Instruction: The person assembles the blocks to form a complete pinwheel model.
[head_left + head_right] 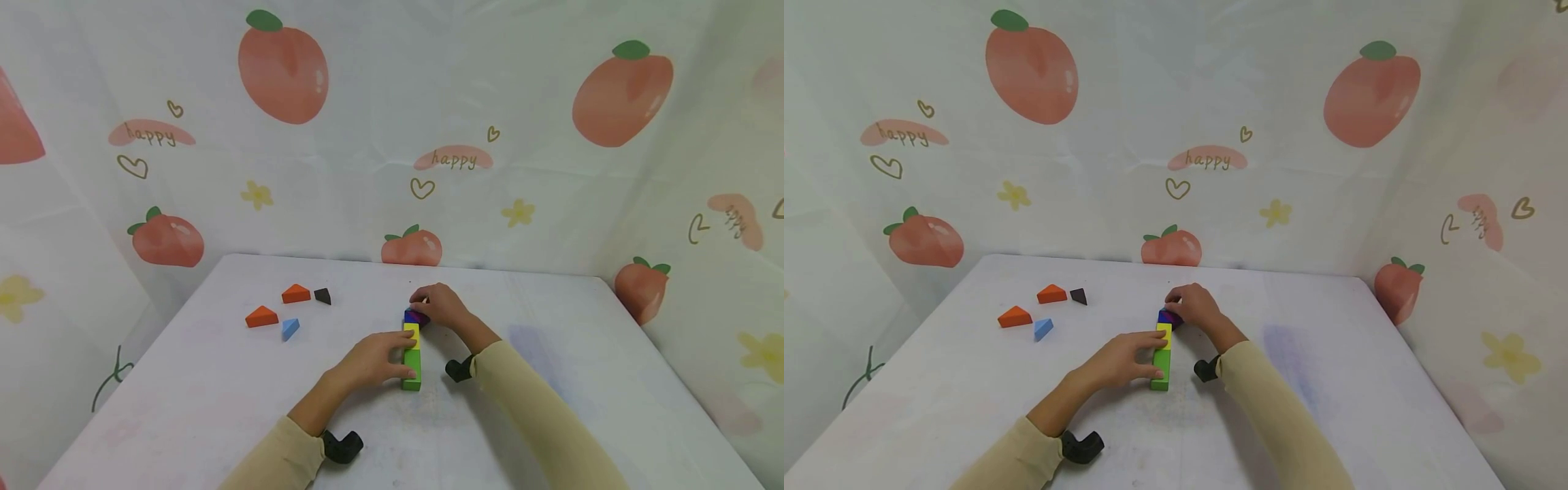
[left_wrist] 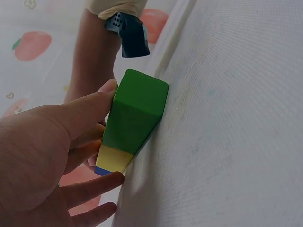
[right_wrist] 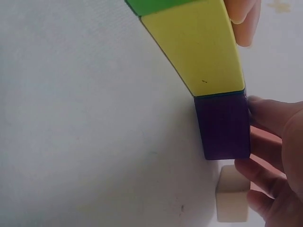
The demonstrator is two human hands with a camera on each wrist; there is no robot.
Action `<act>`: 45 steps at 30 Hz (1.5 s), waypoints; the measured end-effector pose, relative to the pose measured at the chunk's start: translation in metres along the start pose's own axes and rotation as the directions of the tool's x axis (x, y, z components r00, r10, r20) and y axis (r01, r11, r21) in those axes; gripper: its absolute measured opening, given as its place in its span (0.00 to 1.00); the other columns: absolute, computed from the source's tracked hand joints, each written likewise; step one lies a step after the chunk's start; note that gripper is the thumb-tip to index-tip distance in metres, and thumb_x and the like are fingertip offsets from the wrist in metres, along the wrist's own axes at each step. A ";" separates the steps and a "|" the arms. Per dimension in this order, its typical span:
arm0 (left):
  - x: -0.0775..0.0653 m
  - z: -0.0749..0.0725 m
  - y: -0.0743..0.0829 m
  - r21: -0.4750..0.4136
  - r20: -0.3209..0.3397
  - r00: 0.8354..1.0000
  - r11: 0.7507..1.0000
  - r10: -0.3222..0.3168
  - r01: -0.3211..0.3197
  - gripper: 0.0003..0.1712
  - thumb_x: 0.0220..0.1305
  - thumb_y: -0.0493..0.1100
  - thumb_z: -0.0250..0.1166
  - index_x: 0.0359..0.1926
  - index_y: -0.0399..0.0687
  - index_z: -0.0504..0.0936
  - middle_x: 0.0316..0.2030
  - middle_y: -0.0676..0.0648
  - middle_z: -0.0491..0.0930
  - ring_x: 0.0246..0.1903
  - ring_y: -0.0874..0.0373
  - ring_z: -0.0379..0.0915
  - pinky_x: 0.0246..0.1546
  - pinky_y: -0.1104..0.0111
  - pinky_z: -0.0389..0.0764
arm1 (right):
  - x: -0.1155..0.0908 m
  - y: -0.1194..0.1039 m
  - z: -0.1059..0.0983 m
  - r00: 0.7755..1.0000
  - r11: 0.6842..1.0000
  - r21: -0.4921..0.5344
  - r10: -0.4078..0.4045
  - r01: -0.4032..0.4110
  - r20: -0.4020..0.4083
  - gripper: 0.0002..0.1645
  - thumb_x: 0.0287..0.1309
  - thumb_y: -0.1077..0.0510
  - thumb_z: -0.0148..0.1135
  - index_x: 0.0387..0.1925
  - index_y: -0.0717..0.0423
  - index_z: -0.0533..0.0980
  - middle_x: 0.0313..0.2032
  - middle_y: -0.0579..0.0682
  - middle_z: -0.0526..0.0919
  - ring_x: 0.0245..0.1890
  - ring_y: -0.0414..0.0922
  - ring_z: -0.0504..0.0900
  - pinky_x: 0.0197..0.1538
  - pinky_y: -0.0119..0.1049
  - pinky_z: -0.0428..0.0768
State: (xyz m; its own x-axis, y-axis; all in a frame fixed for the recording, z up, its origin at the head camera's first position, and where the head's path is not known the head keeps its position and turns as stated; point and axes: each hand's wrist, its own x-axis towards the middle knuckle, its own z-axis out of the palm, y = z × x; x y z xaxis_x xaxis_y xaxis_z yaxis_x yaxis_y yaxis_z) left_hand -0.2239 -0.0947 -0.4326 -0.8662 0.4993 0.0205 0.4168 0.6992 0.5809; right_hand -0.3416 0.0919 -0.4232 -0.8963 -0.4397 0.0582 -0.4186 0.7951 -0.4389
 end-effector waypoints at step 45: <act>0.001 0.002 0.001 -0.006 0.006 0.999 0.999 -0.034 0.034 0.36 0.55 0.60 0.71 0.63 0.55 0.77 0.65 0.58 0.70 0.66 0.54 0.62 0.63 0.56 0.67 | -0.008 0.017 -0.015 0.912 0.937 0.028 0.346 -0.349 -0.220 0.16 0.60 0.52 0.64 0.44 0.59 0.81 0.40 0.54 0.84 0.38 0.51 0.78 0.42 0.43 0.79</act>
State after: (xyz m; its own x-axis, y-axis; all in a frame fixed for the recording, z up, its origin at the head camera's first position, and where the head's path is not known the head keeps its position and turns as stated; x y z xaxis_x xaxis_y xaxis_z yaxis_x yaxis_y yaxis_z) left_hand -0.2237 -0.0924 -0.4333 -0.8781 0.4785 -0.0041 0.3855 0.7125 0.5862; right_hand -0.3436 0.1158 -0.4175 -0.9946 -0.0338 0.0986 -0.0753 0.8866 -0.4563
